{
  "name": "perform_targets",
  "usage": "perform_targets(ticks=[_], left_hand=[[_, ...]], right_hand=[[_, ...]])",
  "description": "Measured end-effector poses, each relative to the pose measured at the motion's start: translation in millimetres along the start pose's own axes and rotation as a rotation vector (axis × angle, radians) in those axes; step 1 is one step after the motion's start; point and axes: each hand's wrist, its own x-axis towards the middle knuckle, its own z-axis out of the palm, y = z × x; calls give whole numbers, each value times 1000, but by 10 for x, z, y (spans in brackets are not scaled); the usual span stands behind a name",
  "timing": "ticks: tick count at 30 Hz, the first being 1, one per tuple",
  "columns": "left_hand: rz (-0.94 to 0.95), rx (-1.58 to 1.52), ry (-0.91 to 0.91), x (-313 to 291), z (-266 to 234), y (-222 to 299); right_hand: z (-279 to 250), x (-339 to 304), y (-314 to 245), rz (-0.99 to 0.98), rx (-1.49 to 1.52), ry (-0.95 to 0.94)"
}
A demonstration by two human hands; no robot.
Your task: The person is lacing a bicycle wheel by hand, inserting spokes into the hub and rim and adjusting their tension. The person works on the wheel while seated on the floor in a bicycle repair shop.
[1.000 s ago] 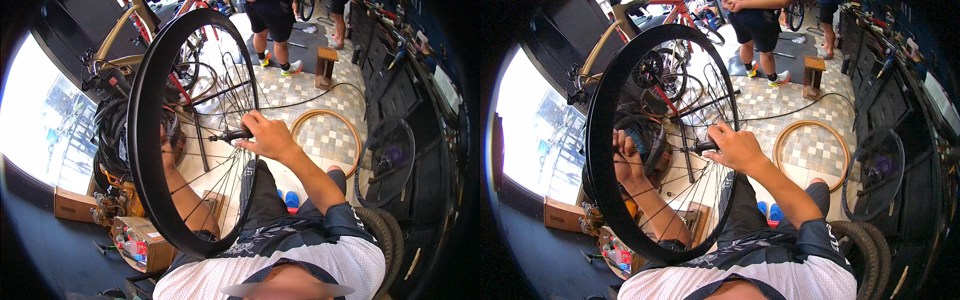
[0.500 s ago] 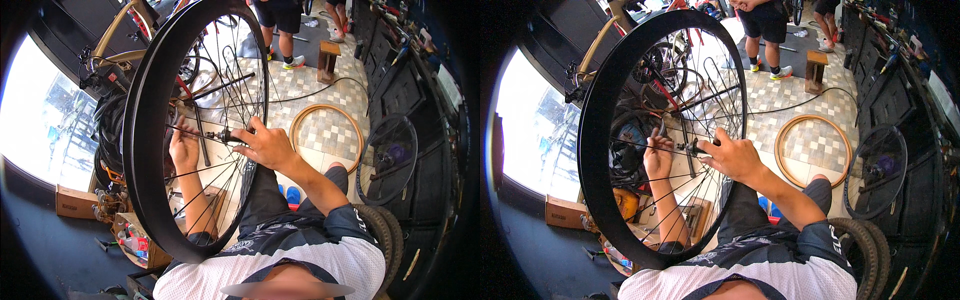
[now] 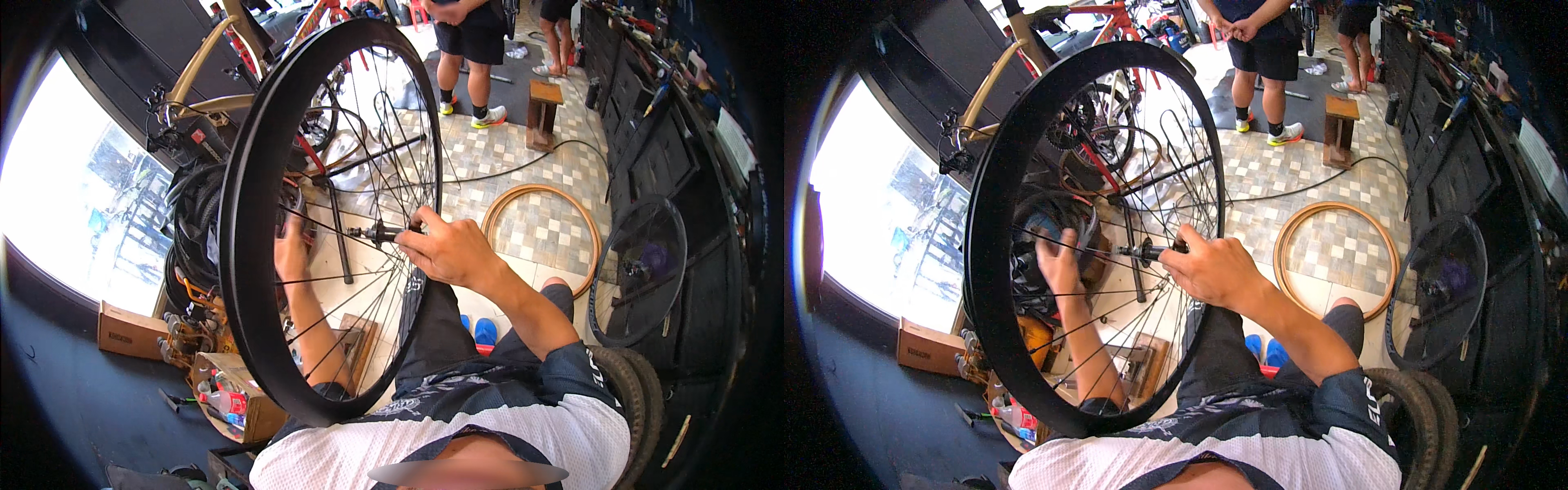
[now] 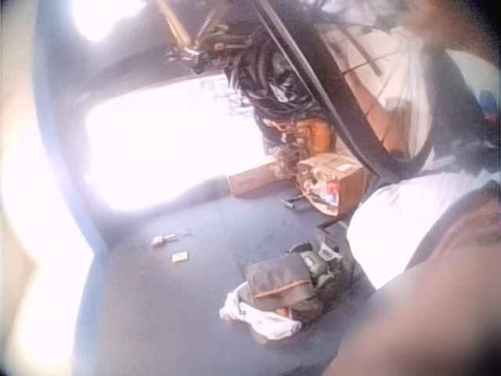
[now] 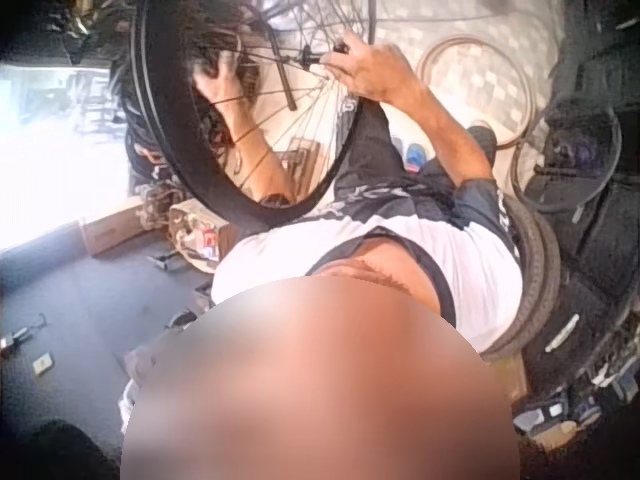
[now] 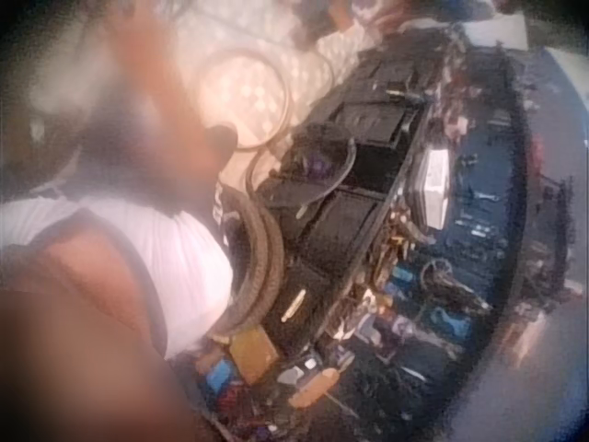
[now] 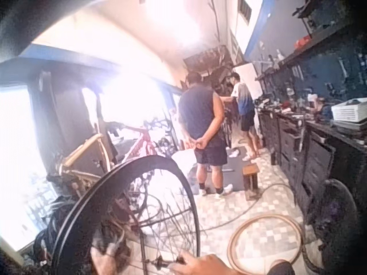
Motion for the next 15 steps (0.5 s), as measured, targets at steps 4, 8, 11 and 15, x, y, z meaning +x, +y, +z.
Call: perform_targets(ticks=[4,8,11,15], left_hand=[[208,-285,-297,343,-238,628],[228,-434,-549,193,-20,1456],[242,-538,-741,54,267,1799],[141,-829,-733,42,287,1615]], right_hand=[[-16,45,-20,-9,2,-12],[24,57,-32,-27,19,5],[18,12,-35,-16,21,5],[-43,-7,-93,-50,39,41]])
